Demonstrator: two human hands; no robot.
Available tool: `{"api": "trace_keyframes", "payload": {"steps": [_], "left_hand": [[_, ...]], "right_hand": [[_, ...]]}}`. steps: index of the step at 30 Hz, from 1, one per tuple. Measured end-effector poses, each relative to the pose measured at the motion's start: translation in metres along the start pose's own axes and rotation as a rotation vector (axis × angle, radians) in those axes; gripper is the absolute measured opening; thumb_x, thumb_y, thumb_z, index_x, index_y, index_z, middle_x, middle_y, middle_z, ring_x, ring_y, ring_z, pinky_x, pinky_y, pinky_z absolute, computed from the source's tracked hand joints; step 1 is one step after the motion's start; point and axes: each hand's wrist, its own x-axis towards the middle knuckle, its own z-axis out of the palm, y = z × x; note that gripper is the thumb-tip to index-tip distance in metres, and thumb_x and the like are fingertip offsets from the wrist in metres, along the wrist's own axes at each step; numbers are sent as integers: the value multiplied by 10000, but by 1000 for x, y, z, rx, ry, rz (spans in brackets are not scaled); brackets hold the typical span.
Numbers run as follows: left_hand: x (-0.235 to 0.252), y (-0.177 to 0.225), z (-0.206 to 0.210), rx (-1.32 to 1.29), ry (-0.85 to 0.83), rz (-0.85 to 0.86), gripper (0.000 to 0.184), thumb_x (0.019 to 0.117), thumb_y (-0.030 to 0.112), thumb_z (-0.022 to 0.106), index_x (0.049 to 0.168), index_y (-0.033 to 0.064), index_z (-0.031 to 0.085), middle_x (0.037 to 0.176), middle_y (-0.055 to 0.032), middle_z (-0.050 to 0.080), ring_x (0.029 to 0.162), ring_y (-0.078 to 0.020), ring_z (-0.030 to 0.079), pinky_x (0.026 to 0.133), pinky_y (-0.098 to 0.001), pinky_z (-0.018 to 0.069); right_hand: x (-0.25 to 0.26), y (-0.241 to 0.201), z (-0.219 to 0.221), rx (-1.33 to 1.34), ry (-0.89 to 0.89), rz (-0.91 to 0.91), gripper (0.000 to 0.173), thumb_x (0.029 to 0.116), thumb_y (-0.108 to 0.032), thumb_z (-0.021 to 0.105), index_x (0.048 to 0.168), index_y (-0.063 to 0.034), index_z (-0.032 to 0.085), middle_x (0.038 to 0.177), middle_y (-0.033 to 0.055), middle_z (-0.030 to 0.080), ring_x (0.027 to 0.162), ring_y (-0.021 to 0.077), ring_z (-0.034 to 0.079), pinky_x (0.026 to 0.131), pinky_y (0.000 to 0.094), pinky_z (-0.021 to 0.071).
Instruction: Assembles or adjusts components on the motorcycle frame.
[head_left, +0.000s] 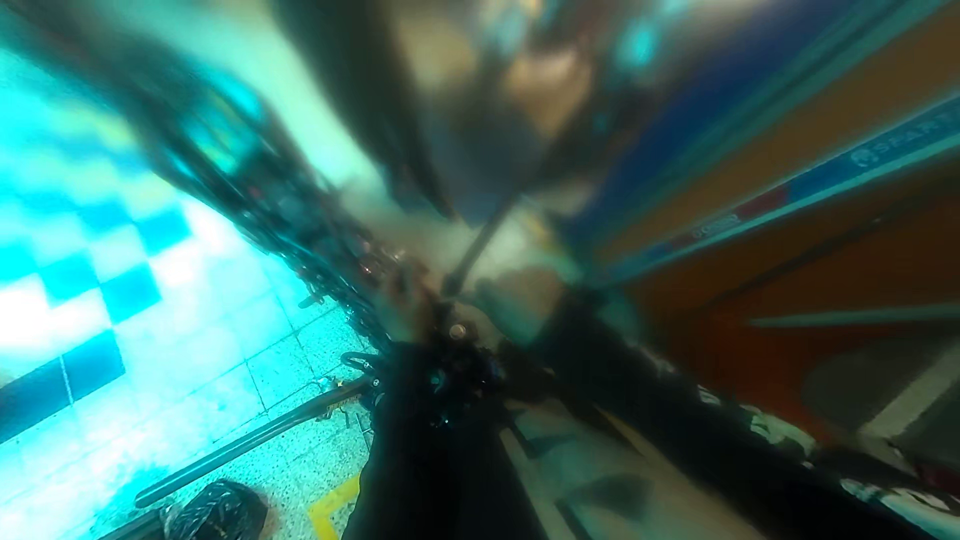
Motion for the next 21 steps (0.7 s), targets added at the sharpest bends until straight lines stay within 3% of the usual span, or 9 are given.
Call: {"api": "trace_keyframes", "payload": {"steps": [10,12,13,14,16,19,21], "left_hand": [[1,0,-1,-87,-33,-5,248,1064,186,530,982,26,702,613,-23,639,461,-117,593,456,-307,550],[0,0,-1,-95,-44,-3,240,1062,178,534,992,21,702,618,-21,640,462,-115,595,460,-306,556],[0,0,-2,-103,-51,-7,239,1061,179,536,996,20,703,618,-18,639,459,-112,593,459,-306,559],[1,1,-2,-113,-57,-9,239,1057,178,536,988,19,700,608,-16,630,452,-111,585,455,-306,556],[3,2,-1,-127,-72,-25,254,1061,184,523,970,21,695,584,-13,606,444,-107,566,454,-301,540],[6,4,-6,-113,-129,-42,283,1081,212,507,1008,23,704,591,-35,621,459,-129,586,451,-312,542],[12,15,-10,-96,-143,-18,291,1078,234,519,1032,29,720,636,-50,659,481,-140,597,458,-318,534]], "right_hand": [[-14,-18,2,-21,38,83,543,1040,-556,445,840,-137,727,650,118,632,571,332,637,467,492,485],[-24,-25,-8,-6,61,107,449,1029,-471,501,855,-126,730,646,118,631,556,332,630,451,489,481],[-31,-32,-27,32,8,128,355,1015,-368,540,890,-95,729,653,134,638,563,349,639,455,500,488],[-34,-40,-58,66,-159,175,287,1036,-297,537,983,-74,710,728,151,673,652,369,683,527,517,523],[-32,-40,-77,89,-308,210,273,1067,-281,511,1085,-76,689,844,169,704,771,381,708,617,527,538],[-26,-12,-18,92,56,18,176,976,-242,599,959,-134,737,701,136,653,580,346,644,468,505,490],[-7,10,-21,121,118,-92,211,1013,-331,585,945,-189,727,713,90,664,593,314,655,468,506,496]]}}
